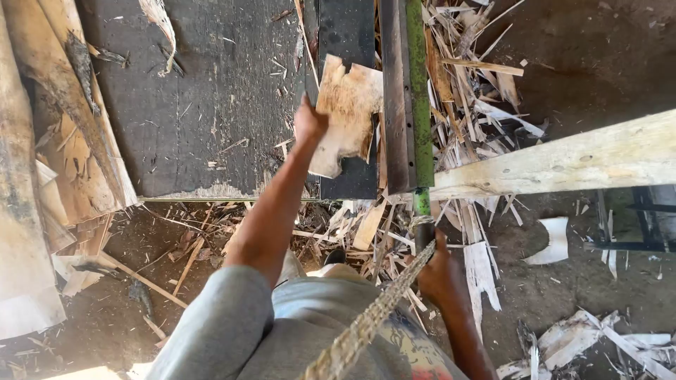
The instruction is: Using a large manual blade/lever to trim and strip thin wood veneer sheets into uniform strips.
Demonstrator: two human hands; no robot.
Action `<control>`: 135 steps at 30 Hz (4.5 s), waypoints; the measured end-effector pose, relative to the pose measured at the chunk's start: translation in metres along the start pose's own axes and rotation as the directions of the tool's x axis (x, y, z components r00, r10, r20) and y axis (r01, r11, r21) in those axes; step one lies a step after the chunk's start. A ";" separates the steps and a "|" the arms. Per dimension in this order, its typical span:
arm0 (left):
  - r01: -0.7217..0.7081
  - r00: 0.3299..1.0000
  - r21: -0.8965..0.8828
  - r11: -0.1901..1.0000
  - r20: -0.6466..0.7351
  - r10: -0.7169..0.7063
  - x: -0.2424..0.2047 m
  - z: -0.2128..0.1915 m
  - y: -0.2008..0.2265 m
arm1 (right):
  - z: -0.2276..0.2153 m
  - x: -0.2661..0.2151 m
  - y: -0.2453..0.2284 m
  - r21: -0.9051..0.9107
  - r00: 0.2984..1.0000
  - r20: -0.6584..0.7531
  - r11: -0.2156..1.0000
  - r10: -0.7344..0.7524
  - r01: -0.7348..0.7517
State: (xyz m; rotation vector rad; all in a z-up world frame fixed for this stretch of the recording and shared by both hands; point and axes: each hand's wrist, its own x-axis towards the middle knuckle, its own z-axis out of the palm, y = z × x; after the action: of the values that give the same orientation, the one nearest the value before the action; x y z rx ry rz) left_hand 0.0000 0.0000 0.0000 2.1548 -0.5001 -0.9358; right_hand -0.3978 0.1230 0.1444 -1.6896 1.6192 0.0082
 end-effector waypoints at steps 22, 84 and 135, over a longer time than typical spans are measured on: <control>-0.385 0.890 0.051 0.922 -0.244 0.385 0.057 0.084 -0.059 | 0.031 0.017 0.022 0.121 0.986 -0.042 0.979 -0.160 0.164; 0.001 0.974 0.520 0.854 -0.194 0.117 -0.155 -0.020 -0.112 | 0.021 0.013 0.006 -0.036 0.998 -0.021 0.997 0.062 -0.063; -0.286 0.942 0.122 0.950 -0.144 0.302 -0.015 0.063 -0.045 | 0.014 0.009 0.002 0.033 1.000 -0.002 0.999 -0.016 0.016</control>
State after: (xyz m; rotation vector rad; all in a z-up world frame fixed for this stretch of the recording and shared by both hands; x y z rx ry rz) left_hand -0.0545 0.0097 -0.0569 2.1448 -0.7768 -0.5764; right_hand -0.3905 0.1227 0.1289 -1.6781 1.5985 -0.0278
